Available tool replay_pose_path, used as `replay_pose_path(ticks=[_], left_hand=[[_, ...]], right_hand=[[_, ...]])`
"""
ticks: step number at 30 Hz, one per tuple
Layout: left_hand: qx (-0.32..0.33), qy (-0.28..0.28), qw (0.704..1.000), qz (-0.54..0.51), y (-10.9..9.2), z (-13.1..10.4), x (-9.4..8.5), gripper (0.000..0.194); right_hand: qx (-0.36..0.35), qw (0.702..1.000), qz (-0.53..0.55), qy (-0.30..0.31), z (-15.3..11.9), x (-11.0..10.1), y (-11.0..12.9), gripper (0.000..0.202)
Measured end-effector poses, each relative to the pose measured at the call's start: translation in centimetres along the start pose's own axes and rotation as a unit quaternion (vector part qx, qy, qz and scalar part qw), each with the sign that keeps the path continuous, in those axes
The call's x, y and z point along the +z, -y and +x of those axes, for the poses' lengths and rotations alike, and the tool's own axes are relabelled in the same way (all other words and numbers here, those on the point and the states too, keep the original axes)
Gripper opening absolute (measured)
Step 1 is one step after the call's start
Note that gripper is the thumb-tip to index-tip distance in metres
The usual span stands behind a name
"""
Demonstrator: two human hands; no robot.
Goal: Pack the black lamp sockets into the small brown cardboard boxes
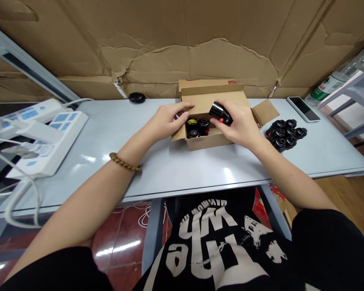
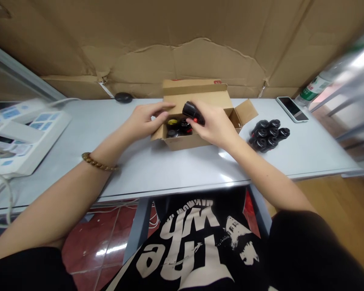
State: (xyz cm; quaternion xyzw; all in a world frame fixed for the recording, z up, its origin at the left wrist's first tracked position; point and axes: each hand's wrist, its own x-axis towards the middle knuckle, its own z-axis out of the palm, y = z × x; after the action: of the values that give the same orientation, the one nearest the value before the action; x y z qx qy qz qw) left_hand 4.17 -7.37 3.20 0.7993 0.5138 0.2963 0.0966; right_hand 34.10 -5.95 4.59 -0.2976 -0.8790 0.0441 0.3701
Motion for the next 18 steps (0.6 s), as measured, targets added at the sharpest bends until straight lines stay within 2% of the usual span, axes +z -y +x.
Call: replay_pose_path(ticks=[6,12,18], left_hand=[[-0.001,0.006,1.0,-0.002,-0.11,0.1,-0.14,0.057],[-0.002,0.007,1.0,0.009,-0.12,0.11,-0.19,0.061],[0.007,0.004,1.0,0.014,0.05,0.29,-0.15,0.064]], right_hand=[[0.023,0.999,0.022,0.008,0.07,-0.3,0.47,0.054],[-0.024,0.998,0.045,0.033,0.11,-0.82,0.69,0.06],[-0.027,0.999,0.025,0.013,0.36,-0.95,0.57,0.058]])
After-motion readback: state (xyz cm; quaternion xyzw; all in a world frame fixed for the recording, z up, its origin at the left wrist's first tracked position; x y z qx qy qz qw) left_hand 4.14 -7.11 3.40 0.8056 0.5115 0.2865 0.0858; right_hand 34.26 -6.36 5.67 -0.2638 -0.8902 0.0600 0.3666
